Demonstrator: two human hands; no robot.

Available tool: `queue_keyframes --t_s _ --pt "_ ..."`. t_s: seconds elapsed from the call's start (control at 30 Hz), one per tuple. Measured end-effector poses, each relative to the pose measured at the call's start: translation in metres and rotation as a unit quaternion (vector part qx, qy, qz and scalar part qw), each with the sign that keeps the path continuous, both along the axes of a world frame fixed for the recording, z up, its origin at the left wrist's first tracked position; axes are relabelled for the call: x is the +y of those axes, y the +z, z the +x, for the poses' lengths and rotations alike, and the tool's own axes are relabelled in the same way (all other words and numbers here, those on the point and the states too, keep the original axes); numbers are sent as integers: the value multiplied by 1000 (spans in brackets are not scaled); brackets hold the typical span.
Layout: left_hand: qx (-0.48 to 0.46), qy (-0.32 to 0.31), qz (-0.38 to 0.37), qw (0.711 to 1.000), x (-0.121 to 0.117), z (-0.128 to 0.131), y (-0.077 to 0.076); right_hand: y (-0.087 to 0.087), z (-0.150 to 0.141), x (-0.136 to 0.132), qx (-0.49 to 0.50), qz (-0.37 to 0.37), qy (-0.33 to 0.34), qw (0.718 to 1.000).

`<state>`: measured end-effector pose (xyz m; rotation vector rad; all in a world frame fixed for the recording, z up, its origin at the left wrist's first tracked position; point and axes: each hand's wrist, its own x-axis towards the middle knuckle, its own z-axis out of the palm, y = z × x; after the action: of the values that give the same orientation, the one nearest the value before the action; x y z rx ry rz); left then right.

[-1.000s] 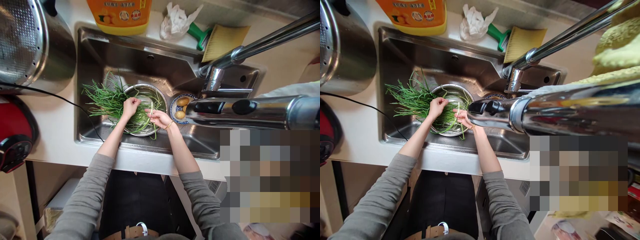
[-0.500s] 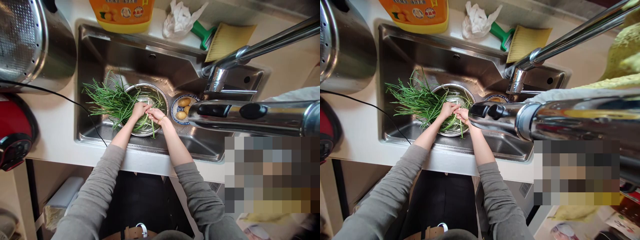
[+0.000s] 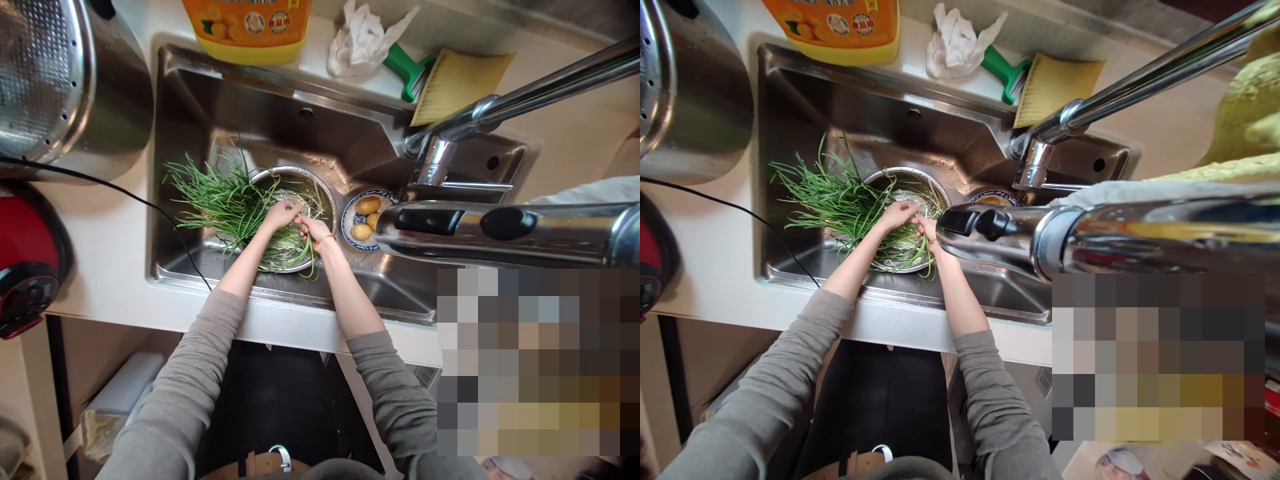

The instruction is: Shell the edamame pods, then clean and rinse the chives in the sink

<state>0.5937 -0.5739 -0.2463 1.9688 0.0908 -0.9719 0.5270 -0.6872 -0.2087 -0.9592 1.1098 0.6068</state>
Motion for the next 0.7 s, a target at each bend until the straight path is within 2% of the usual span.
queue_keyframes --t_s 0.1,0.2,0.3,0.4,0.57,0.7 --pt "91 78 -94 988 5 -1 9 9 0 0 -4 54 -13 998" --pt "134 167 -99 972 10 1 13 14 -3 -3 -12 100 -14 995" --pt "161 200 -115 960 12 2 16 17 -5 -7 -21 111 -8 994" --pt "166 172 -140 961 12 1 21 19 -5 -9 -16 120 6 993" --pt "128 51 -179 974 14 -3 28 21 -3 -10 -21 95 10 995" --pt "140 51 -218 964 18 -4 36 26 -2 -12 -63 122 45 989"
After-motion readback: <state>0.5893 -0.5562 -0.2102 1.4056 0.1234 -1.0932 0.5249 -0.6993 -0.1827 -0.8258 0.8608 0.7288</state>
